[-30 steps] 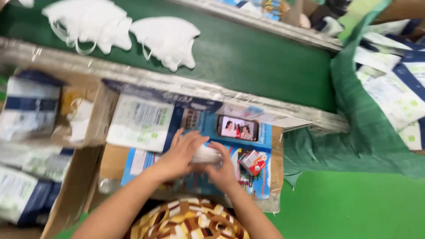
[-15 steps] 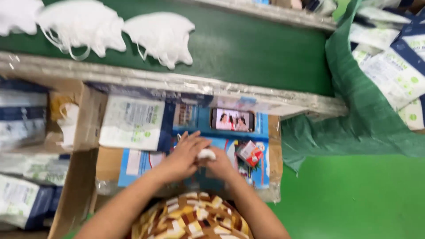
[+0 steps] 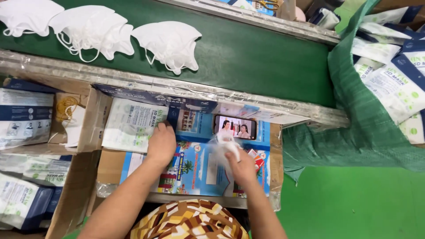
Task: The recorder is packing white face masks into plastic bags on a conveyor belt.
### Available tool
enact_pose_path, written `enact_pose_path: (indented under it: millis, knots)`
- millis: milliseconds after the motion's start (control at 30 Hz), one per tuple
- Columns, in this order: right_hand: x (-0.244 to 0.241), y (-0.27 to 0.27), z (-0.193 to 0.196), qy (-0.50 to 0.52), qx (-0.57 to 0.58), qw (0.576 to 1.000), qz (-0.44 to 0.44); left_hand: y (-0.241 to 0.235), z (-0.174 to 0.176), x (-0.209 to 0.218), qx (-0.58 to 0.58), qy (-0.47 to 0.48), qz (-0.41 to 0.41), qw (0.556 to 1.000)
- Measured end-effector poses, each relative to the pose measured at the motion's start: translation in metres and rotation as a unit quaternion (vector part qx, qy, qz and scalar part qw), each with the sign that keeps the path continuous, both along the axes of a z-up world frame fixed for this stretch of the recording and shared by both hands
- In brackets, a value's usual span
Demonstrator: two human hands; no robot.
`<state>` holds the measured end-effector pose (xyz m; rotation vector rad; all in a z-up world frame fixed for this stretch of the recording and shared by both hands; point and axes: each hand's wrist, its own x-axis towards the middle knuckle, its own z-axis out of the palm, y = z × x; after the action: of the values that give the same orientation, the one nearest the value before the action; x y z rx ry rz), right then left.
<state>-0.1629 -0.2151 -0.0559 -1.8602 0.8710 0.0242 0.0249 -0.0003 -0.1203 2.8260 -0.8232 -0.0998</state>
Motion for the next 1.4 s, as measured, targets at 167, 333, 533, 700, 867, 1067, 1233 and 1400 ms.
enact_pose_path:
  millis: [167, 333, 533, 700, 867, 1067, 1233, 1400]
  knots:
    - [0.003, 0.028, -0.003, -0.282, -0.251, 0.905, 0.197, -0.003, 0.011, -0.001, -0.006, -0.002, 0.014, 1.0]
    - [-0.001, 0.032, -0.024, -0.215, -0.304, 0.898, 0.236, 0.003, 0.008, 0.011, -0.035, 0.002, 0.038, 0.999]
    - [0.01, 0.051, 0.002, -0.17, 0.033, 0.975, 0.141, 0.019, 0.022, 0.005, -0.259, 0.092, 0.079, 0.958]
    - [0.038, 0.061, -0.018, -0.148, 0.285, 0.946, 0.043, 0.026, 0.034, -0.043, -0.563, 0.27, -0.104, 0.774]
    - [0.047, 0.05, -0.019, -0.111, -0.117, 0.987, 0.021, 0.026, 0.048, -0.051, -0.339, 0.117, -0.133, 0.924]
    - [0.023, 0.041, -0.039, -0.172, 0.158, 0.946, 0.226, 0.017, 0.056, -0.045, -0.527, 0.433, -0.007, 0.731]
    - [0.012, 0.055, -0.004, -0.151, 0.035, 0.963, 0.22, 0.013, 0.089, -0.028, -0.423, 0.159, -0.179, 0.874]
    - [-0.001, 0.042, -0.028, -0.175, 0.344, 0.918, 0.092, 0.015, 0.082, -0.029, -0.426, 0.174, -0.09, 0.883]
